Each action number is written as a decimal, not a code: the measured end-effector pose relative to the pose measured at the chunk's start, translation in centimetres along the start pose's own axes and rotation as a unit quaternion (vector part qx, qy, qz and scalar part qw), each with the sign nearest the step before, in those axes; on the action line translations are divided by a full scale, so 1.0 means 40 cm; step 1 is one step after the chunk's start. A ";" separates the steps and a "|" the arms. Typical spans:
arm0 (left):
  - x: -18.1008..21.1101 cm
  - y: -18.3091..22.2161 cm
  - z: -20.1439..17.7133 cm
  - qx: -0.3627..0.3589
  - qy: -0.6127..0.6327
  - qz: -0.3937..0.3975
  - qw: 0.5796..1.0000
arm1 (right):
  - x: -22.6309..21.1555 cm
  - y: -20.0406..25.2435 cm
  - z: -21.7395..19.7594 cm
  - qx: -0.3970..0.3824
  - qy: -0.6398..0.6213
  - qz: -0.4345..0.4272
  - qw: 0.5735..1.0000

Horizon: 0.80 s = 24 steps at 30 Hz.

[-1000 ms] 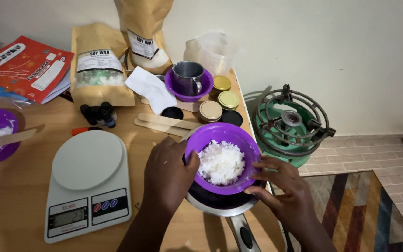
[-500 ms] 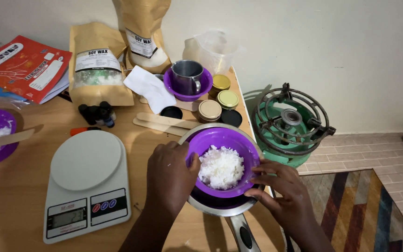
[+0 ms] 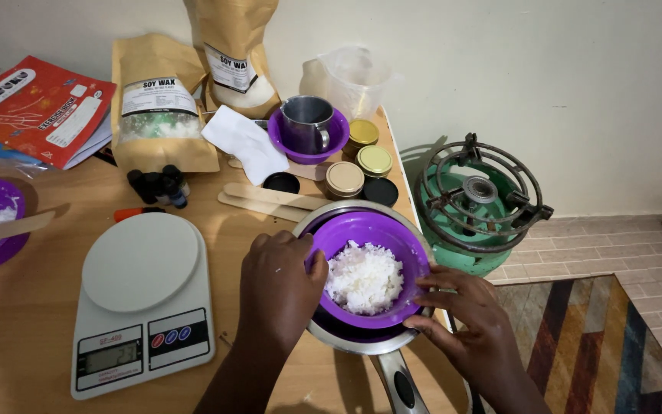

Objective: Weighing wax flakes by transferring them into a bowl on a digital scale using a wooden spatula

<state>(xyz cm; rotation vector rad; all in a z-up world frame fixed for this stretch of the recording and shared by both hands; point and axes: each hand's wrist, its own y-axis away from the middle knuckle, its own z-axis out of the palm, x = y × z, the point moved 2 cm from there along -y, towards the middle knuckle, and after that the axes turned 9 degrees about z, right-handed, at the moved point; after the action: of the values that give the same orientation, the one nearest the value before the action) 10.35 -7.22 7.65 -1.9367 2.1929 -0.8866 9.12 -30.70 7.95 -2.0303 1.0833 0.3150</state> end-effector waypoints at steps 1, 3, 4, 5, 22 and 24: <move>0.000 0.000 -0.001 0.000 0.000 0.000 1.000 | 0.000 -0.001 0.000 0.000 0.000 0.000 1.000; -0.001 0.001 -0.002 0.010 0.009 -0.005 1.000 | -0.001 0.000 0.000 0.001 0.005 -0.011 1.000; -0.002 0.001 -0.001 0.010 0.008 -0.005 1.000 | 0.001 0.001 0.002 0.001 0.005 -0.012 1.000; -0.003 0.001 -0.001 0.022 0.003 0.001 1.000 | 0.004 0.002 0.003 0.001 0.008 -0.009 1.000; -0.020 -0.008 -0.004 0.082 0.019 -0.032 0.996 | 0.014 0.004 0.001 -0.005 0.004 -0.006 1.000; -0.017 -0.011 -0.010 0.098 0.029 -0.016 0.995 | 0.014 0.000 -0.001 -0.004 -0.013 -0.020 1.000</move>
<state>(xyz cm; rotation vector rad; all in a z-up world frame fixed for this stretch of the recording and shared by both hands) 10.71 -6.46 8.00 -1.8813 2.0230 -1.1288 9.44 -31.07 7.67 -2.0467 1.0260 0.3253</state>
